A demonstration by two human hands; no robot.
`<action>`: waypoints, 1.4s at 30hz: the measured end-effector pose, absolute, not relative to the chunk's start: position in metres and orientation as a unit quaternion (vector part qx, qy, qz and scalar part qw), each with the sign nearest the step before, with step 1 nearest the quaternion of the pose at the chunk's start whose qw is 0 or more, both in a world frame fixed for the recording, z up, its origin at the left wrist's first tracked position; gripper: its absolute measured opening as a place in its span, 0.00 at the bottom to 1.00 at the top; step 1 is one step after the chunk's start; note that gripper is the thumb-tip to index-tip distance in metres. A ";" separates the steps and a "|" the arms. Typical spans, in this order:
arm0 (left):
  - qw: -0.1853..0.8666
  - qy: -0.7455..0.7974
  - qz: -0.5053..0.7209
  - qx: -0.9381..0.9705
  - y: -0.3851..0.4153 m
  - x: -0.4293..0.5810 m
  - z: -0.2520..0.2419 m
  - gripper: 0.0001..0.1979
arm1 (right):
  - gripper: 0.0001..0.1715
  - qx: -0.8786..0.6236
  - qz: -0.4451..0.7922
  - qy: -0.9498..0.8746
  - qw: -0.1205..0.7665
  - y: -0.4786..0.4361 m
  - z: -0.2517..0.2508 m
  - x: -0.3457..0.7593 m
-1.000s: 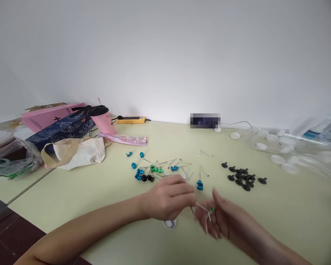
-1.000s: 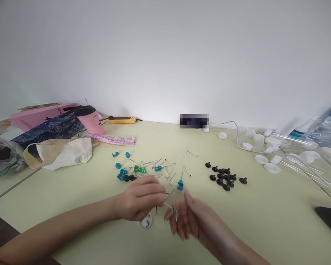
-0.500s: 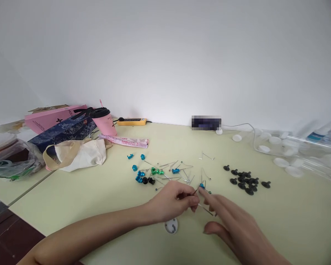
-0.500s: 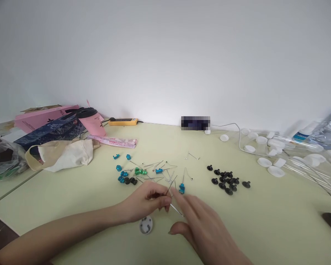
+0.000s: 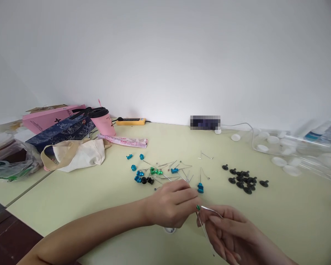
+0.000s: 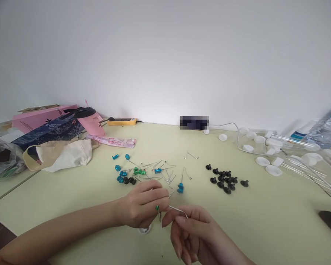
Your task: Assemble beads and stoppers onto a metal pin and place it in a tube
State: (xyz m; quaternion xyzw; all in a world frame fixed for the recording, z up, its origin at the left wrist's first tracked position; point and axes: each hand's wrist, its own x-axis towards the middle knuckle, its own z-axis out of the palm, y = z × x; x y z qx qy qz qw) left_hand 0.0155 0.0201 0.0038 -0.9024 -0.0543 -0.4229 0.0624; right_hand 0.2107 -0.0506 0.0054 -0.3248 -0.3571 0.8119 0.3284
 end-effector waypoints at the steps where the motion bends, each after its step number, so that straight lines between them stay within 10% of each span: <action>1: 0.058 -0.054 -0.427 -0.901 0.020 0.015 0.004 0.09 | 0.18 -0.313 0.822 -0.351 0.322 -0.050 0.006 0.213; 8: -0.076 -0.101 -0.432 -0.893 0.016 0.017 0.011 0.09 | 0.24 -0.373 0.767 -0.422 0.308 -0.047 0.003 0.212; 15: -0.553 -0.317 -0.188 -0.747 0.023 0.015 0.019 0.17 | 0.16 -0.452 0.247 -0.793 0.325 -0.039 -0.004 0.231; 22: -0.178 -0.194 -0.334 -0.905 0.022 0.013 0.014 0.12 | 0.35 -0.438 0.735 -0.427 0.291 -0.040 -0.005 0.216; 25: -0.016 -0.090 -0.358 -0.929 0.018 0.015 0.012 0.09 | 0.27 -0.388 0.804 -0.369 0.258 -0.044 -0.004 0.212; 34: -0.255 -0.268 -0.308 -0.876 0.018 0.014 0.016 0.11 | 0.15 -0.495 0.235 -0.770 0.327 -0.027 -0.008 0.234; 42: -0.336 -0.255 -0.193 -0.886 -0.004 -0.026 0.011 0.09 | 0.18 -0.543 0.250 -0.721 0.350 -0.008 -0.019 0.242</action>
